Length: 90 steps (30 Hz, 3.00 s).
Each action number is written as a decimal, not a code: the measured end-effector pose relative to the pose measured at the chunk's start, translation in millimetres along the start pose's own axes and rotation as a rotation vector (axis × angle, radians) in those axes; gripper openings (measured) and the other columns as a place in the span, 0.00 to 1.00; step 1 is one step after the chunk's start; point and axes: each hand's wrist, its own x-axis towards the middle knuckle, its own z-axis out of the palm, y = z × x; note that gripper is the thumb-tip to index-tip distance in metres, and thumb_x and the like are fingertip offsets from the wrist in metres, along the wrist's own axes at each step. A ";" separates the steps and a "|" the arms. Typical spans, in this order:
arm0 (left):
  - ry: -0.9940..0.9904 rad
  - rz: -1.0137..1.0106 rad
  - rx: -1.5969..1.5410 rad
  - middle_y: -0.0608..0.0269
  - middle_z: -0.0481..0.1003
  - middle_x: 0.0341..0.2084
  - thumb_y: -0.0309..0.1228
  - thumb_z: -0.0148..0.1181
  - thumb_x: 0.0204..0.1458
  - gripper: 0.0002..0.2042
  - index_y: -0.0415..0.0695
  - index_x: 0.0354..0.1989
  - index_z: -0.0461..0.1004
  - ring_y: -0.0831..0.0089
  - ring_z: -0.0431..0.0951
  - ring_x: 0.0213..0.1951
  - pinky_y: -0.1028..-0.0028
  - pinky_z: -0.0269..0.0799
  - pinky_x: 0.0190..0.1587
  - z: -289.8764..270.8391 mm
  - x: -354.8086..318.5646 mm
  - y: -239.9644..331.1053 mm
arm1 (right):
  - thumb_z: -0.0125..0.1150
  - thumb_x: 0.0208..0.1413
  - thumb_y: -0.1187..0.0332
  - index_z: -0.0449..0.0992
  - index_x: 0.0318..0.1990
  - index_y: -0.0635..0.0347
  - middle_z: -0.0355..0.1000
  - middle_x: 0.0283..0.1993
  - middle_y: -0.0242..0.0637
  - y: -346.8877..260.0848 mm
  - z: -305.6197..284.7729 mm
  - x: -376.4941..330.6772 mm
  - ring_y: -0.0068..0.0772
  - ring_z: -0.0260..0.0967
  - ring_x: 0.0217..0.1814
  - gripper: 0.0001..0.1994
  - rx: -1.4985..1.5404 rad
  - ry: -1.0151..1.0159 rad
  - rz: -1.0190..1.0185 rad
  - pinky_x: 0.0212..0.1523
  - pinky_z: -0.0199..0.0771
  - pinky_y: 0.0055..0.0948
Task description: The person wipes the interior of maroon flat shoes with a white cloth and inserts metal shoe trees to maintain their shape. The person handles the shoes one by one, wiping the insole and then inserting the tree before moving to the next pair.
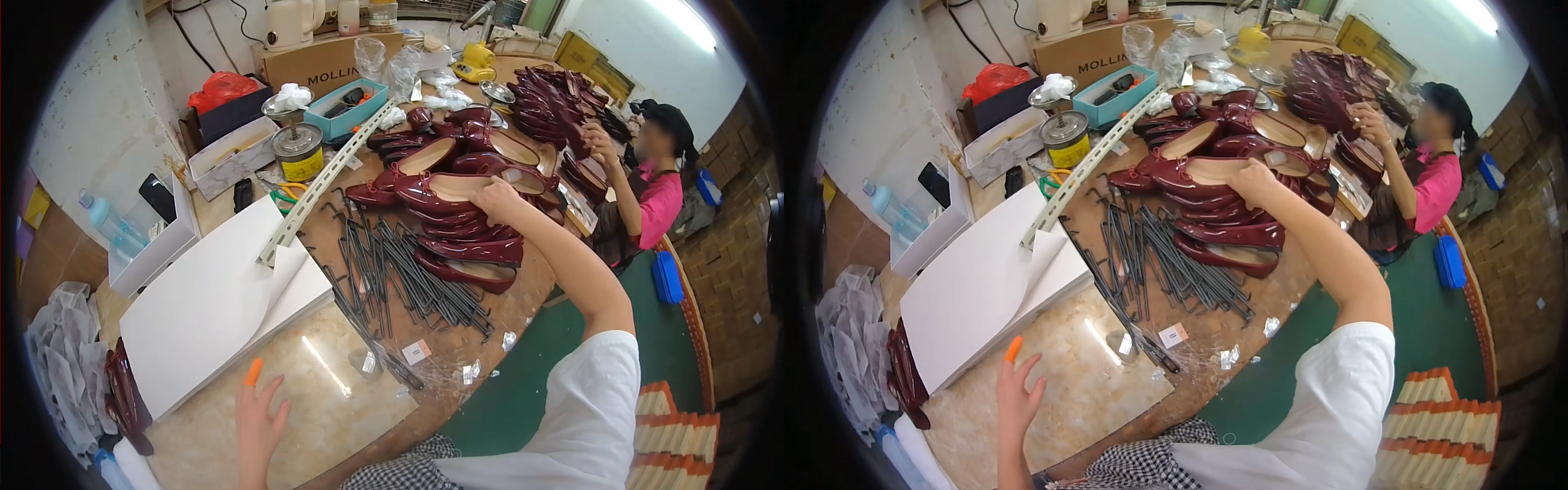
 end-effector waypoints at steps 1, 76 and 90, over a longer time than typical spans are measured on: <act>-0.010 0.036 -0.015 0.50 0.60 0.62 0.26 0.65 0.42 0.21 0.47 0.48 0.75 0.51 0.63 0.59 0.59 0.61 0.59 4.2 -0.4 4.7 | 0.74 0.35 0.61 0.76 0.39 0.48 0.77 0.29 0.29 1.4 0.8 -6.4 0.31 0.75 0.37 0.20 -0.025 0.134 -0.057 0.45 0.65 0.33; -0.216 0.322 -0.060 0.57 0.75 0.19 0.39 0.57 0.47 0.14 0.40 0.19 0.77 0.64 0.76 0.26 0.67 0.66 0.38 100.3 -56.1 62.5 | 0.59 0.45 0.70 0.76 0.46 0.60 0.66 0.35 0.40 -392.4 -92.2 -62.8 0.40 0.68 0.39 0.17 0.622 0.736 -0.259 0.38 0.69 0.36; -0.175 0.314 -0.089 0.59 0.75 0.18 0.37 0.58 0.46 0.14 0.41 0.17 0.77 0.67 0.76 0.25 0.68 0.64 0.38 107.4 -60.3 59.2 | 0.67 0.42 0.74 0.68 0.48 0.61 0.65 0.41 0.44 -368.3 -84.4 -55.7 0.48 0.66 0.44 0.22 1.182 0.557 -0.196 0.45 0.68 0.40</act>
